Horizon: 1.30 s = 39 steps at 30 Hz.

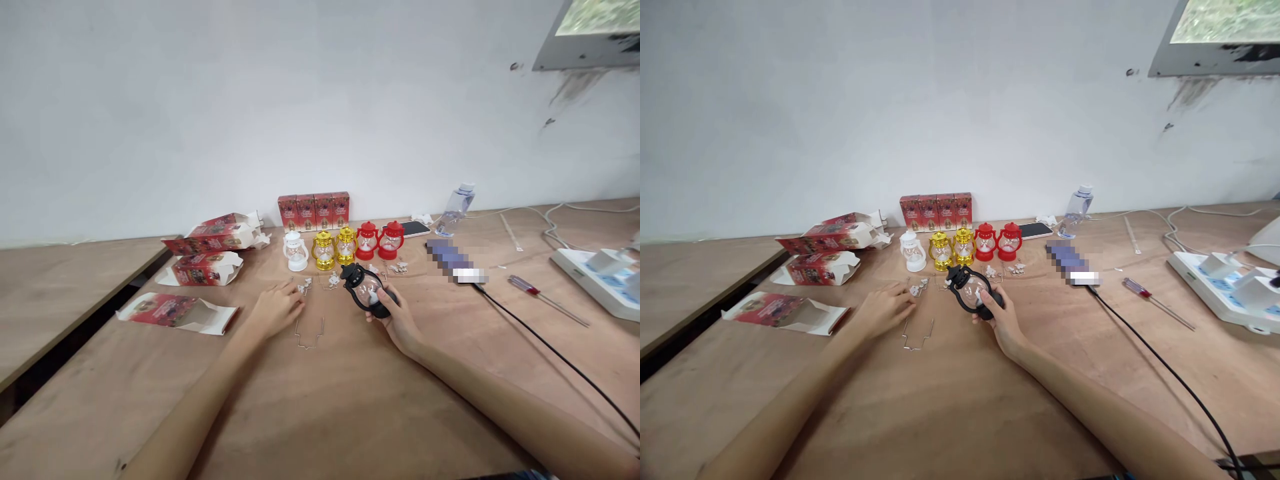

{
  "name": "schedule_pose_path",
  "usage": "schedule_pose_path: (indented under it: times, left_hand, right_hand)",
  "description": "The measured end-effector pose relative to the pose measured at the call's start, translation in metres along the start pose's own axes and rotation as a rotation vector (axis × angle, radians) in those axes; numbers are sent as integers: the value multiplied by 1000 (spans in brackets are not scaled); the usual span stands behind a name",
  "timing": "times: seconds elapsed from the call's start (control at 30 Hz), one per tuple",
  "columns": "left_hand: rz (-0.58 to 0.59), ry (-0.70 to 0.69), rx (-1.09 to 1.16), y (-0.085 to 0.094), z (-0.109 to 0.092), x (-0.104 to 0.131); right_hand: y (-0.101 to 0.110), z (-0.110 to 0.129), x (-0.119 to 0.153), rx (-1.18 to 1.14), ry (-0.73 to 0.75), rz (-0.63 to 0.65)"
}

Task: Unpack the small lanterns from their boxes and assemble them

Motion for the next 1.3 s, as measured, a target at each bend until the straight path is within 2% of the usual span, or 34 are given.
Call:
schedule_pose_path:
  times: [0.17, 0.47, 0.7, 0.8, 0.97, 1.1, 1.2, 1.3]
  left_hand:
    - [32, 72, -86, -8, 16, 1]
    - [10, 224, 19, -16, 31, -6]
    - [-19, 243, 106, -15, 38, -8]
    - [43, 197, 199, -18, 31, -5]
    - [286, 127, 489, -31, 14, 7]
    - [377, 171, 603, -36, 19, 13]
    - [374, 186, 604, -36, 25, 15]
    - [229, 203, 584, -21, 26, 11]
  right_hand:
    - [0, 0, 0, -3, 3, 7]
    - [1, -1, 0, -10, 11, 12]
    - [0, 0, 0, -18, 10, 15]
    - [0, 0, 0, -21, 10, 6]
    - [1, -2, -1, -13, 16, 14]
    - [3, 0, -1, 5, 48, -5]
    - [2, -1, 0, 77, 56, 5]
    - [-5, -2, 1, 208, 65, 63]
Point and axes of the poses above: each hand's wrist, its own x-axis away from the middle knuckle, its own y-axis out of the back of the hand, z = x × y, the point moved 10 cm from there along -x, towards the middle knuckle, and after that the axes turned 3 degrees about -y, right-handed, at the moved point
